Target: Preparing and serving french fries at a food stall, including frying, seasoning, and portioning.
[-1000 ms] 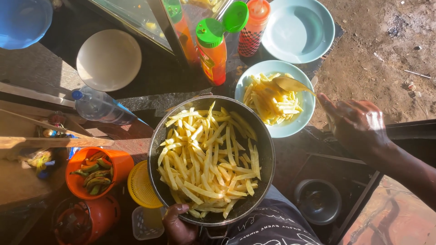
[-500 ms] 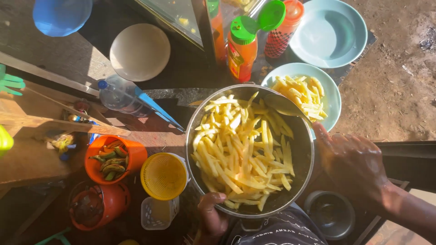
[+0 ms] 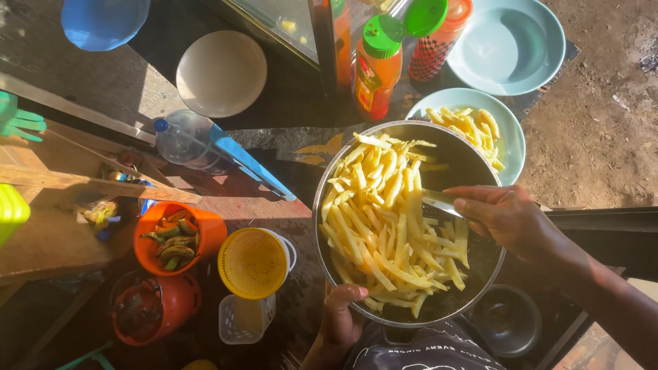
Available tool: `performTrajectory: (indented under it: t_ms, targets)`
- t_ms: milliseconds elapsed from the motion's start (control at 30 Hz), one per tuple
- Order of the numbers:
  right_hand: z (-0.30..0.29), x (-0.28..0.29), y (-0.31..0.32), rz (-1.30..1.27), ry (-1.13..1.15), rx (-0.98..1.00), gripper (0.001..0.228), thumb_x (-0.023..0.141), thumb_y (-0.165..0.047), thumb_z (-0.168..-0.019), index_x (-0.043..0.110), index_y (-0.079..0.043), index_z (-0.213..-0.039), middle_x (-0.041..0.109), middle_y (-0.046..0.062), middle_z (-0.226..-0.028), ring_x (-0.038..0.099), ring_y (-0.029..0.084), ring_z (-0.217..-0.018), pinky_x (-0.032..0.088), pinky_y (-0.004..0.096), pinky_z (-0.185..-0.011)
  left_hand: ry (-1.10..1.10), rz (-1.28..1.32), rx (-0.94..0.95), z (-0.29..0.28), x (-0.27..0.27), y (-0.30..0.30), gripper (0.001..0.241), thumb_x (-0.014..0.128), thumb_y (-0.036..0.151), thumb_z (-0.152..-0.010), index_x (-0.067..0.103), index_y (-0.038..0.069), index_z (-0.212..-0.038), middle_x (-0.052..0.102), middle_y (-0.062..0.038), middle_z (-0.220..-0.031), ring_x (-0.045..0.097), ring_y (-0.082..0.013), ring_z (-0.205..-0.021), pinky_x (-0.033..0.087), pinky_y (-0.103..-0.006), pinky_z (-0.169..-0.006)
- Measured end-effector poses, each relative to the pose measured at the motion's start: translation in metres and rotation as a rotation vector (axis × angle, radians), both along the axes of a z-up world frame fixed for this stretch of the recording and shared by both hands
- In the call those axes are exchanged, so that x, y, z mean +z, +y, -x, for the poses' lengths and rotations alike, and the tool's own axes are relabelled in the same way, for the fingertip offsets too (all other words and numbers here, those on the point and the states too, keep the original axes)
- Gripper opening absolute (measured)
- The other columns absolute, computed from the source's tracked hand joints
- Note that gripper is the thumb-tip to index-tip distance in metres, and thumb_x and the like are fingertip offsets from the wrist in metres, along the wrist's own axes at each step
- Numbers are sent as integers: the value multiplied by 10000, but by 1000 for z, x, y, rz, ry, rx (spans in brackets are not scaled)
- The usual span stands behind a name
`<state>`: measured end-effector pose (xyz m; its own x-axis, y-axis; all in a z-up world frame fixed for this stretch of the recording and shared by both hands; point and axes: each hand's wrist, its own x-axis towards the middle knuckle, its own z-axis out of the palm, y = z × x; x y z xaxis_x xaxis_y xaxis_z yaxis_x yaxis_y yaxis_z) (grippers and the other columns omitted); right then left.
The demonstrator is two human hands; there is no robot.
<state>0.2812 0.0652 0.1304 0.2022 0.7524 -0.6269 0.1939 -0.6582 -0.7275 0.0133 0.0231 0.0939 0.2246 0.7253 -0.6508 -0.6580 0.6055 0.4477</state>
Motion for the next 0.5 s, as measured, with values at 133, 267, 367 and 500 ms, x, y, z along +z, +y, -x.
performTrajectory:
  t_ms: [133,267,367,500]
  targets:
    - [-12,14,-1,37,-40,-30,361,650,-186,-950,823,-71,-1244,331,47,-513,286,139,-480,189,255,-484,-34,128,-5,6,-36,-1,621,546,35,-579,674,-108,-1169,704,-258,-1039,666,-432,-1003,554,-525,-830]
    - [-27,18,-10,57,-49,-56,352,633,-125,-965,819,-42,-1251,331,79,-534,259,163,-475,189,275,-469,156,203,148,33,-167,-42,35,618,27,-606,626,49,-581,642,-105,-683,651,-333,-694,528,-462,-718]
    - [-34,19,-11,44,-156,-37,338,685,-167,-937,843,-90,-1226,402,92,-519,291,163,-456,201,269,-455,-136,262,43,27,-109,-16,139,563,61,-600,642,10,-702,674,-149,-798,663,-373,-836,535,-423,-721]
    - [-42,20,-12,12,-177,-15,348,684,-175,-934,838,-67,-1226,429,130,-513,326,193,-459,234,292,-471,23,255,108,36,-160,-27,59,594,27,-582,567,75,-562,614,-105,-635,655,-376,-712,534,-468,-694]
